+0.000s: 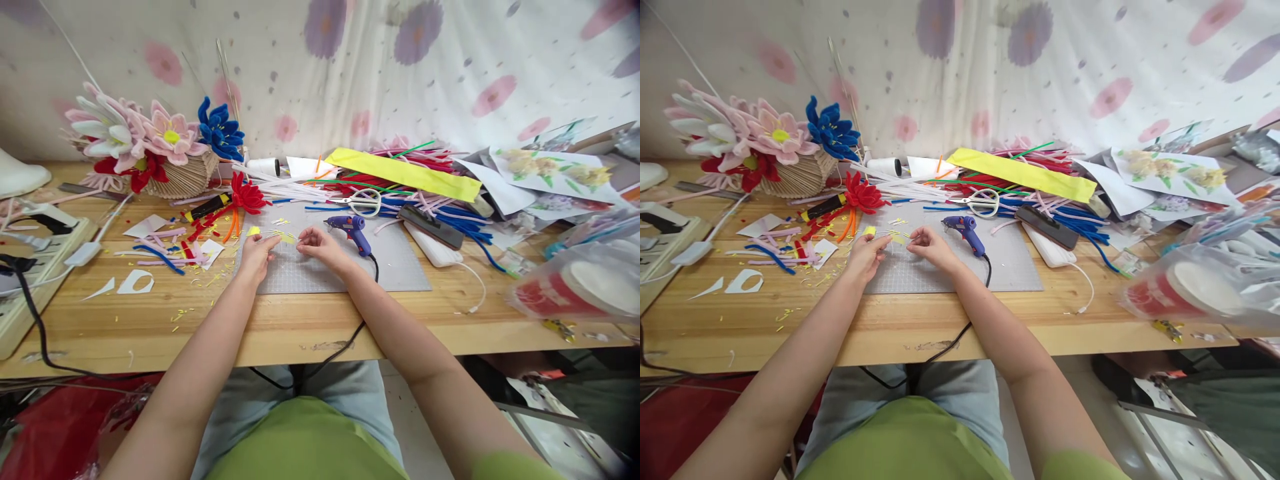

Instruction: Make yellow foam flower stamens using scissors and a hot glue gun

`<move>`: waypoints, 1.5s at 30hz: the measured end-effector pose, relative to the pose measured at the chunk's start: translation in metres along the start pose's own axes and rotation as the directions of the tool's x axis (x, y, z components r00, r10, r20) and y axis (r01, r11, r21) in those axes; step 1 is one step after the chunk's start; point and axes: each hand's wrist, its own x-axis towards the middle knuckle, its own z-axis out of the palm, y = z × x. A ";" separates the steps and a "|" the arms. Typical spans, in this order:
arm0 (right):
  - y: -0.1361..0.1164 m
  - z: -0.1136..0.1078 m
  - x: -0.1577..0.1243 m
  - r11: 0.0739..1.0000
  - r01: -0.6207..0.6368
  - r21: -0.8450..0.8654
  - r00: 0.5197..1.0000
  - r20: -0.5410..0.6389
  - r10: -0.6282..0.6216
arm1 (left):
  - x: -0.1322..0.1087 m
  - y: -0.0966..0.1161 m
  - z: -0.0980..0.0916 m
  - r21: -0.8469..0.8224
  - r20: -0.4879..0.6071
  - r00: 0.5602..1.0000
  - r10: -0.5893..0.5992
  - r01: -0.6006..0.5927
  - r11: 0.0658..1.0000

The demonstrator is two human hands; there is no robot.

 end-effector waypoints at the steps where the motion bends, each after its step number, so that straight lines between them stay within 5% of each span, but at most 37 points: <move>1: -0.004 -0.001 0.000 0.999 0.009 -0.051 1.000 0.013 -0.008 | 0.002 0.000 -0.001 -0.023 -0.004 1.000 -0.002 0.002 1.000; 6: -0.041 -0.022 0.002 0.913 0.074 -0.402 0.993 0.118 -0.028 | 0.007 0.003 -0.005 -0.111 0.018 0.999 -0.044 0.046 0.993; 10: -0.080 -0.070 0.015 0.777 0.055 -0.627 0.998 0.022 -0.053 | 0.011 0.013 -0.005 -0.115 -0.004 0.997 -0.076 0.075 0.991; 12: -0.087 -0.099 0.025 0.643 -0.055 -0.764 0.993 -0.110 -0.045 | 0.014 0.019 -0.003 -0.124 -0.031 0.995 -0.094 0.090 0.988; 15: -0.076 -0.135 0.041 0.257 -0.261 -0.931 0.955 -0.288 -0.076 | 0.017 0.025 0.003 -0.170 -0.058 0.991 -0.117 0.105 0.980; 18: -0.051 -0.154 0.052 -0.065 -0.200 -0.978 0.979 -0.197 -0.047 | 0.015 0.025 0.009 -0.227 -0.064 0.989 -0.133 0.115 0.967; 22: -0.028 -0.160 0.060 -0.207 -0.155 -0.966 0.987 -0.145 -0.064 | 0.009 0.015 0.017 -0.265 -0.071 0.980 -0.185 0.161 0.951; 29: -0.052 -0.166 0.062 -0.249 -0.126 -0.960 0.992 -0.126 -0.016 | 0.011 0.000 0.021 -0.331 -0.112 0.976 -0.188 0.142 0.933; 34: -0.089 -0.170 0.053 -0.181 -0.209 -0.961 0.977 -0.213 0.001 | 0.009 -0.002 0.027 -0.397 -0.122 0.971 -0.204 0.140 0.907; 40: -0.130 -0.144 0.044 0.164 -0.169 -0.972 0.984 -0.156 0.085 | -0.001 -0.002 0.034 -0.462 -0.125 0.963 -0.238 0.156 0.873; 45: -0.138 -0.076 0.032 0.470 0.061 -0.880 0.997 0.028 -0.078 | -0.001 0.006 0.033 -0.540 -0.130 0.953 -0.273 0.163 0.826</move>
